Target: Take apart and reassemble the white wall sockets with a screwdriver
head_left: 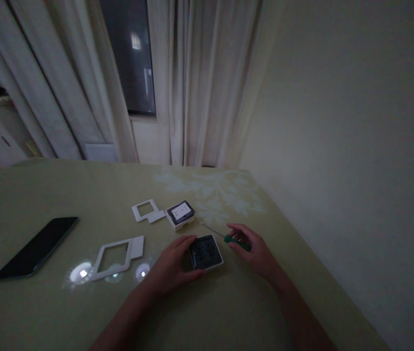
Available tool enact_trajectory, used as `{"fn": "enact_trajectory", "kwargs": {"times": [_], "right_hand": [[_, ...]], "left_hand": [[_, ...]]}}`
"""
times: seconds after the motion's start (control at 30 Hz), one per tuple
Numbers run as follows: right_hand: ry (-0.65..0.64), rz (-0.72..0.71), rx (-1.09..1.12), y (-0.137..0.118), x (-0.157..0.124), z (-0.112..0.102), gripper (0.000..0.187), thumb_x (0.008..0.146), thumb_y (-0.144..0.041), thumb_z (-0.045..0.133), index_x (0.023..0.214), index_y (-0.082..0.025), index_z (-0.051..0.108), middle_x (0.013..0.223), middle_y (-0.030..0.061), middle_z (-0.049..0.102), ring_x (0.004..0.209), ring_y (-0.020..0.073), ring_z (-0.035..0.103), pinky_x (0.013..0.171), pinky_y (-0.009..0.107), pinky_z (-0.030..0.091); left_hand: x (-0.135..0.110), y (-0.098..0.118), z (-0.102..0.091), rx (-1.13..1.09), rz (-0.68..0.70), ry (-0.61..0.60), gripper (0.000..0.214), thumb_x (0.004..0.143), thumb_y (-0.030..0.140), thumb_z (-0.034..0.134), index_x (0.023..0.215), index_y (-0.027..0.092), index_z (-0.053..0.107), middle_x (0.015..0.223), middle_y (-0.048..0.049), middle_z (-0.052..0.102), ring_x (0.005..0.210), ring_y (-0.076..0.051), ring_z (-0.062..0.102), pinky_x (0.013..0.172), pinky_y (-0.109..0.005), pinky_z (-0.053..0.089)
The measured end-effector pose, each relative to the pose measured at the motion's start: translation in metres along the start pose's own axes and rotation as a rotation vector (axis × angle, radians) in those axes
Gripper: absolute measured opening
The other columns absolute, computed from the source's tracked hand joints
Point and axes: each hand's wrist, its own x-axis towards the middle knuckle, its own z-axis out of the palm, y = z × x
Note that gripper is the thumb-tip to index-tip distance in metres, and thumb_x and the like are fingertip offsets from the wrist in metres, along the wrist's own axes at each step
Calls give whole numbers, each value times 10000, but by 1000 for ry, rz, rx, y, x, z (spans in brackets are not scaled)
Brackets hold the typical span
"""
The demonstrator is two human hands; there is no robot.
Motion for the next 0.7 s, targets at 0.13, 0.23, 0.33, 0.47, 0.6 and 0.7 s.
{"fn": "enact_trajectory", "kwargs": {"times": [0.13, 0.23, 0.33, 0.47, 0.6, 0.7], "right_hand": [[196, 17, 79, -7, 2, 4, 502, 752, -405, 948, 1155, -214, 717, 981, 59, 758, 911, 240, 762, 860, 394, 650], [453, 11, 220, -15, 11, 5, 479, 716, -419, 980, 1037, -219, 687, 891, 24, 736, 792, 204, 739, 708, 314, 639], [534, 1, 276, -33, 27, 9, 395, 841, -483, 883, 1012, -225, 636, 809, 11, 724, 716, 188, 714, 574, 259, 584], [450, -128, 280, -73, 51, 21, 370, 901, -438, 836, 1136, -242, 628, 850, -1, 706, 686, 171, 701, 519, 234, 547], [231, -403, 34, -107, 66, 41, 235, 941, -274, 784, 1158, -273, 694, 907, -12, 692, 729, 137, 660, 668, 248, 569], [154, -555, -48, -113, 70, 53, 193, 975, -220, 724, 1158, -274, 698, 925, -4, 701, 824, 159, 677, 794, 286, 574]], "left_hand": [[2, -5, -2, -61, -35, 25, 803, 781, 411, 910, 1492, 235, 583, 1499, -172, 674, 1352, -391, 666, 1155, -582, 529], [2, -5, -4, -87, -34, 28, 791, 793, 407, 906, 1495, 246, 578, 1485, -165, 681, 1334, -383, 676, 1143, -584, 535], [3, -6, -3, -80, -15, 35, 788, 783, 417, 915, 1486, 261, 596, 1491, -153, 673, 1360, -387, 655, 1174, -602, 504], [4, -10, 3, -76, -5, 40, 813, 744, 421, 947, 1470, 249, 623, 1471, -157, 672, 1352, -399, 656, 1168, -590, 513], [4, -14, 8, -101, 7, 52, 785, 766, 402, 928, 1463, 283, 588, 1439, -122, 694, 1309, -382, 677, 1129, -572, 545], [3, -13, 9, -134, 17, 43, 739, 801, 378, 895, 1457, 312, 561, 1417, -97, 709, 1273, -373, 694, 1097, -566, 567]]}}
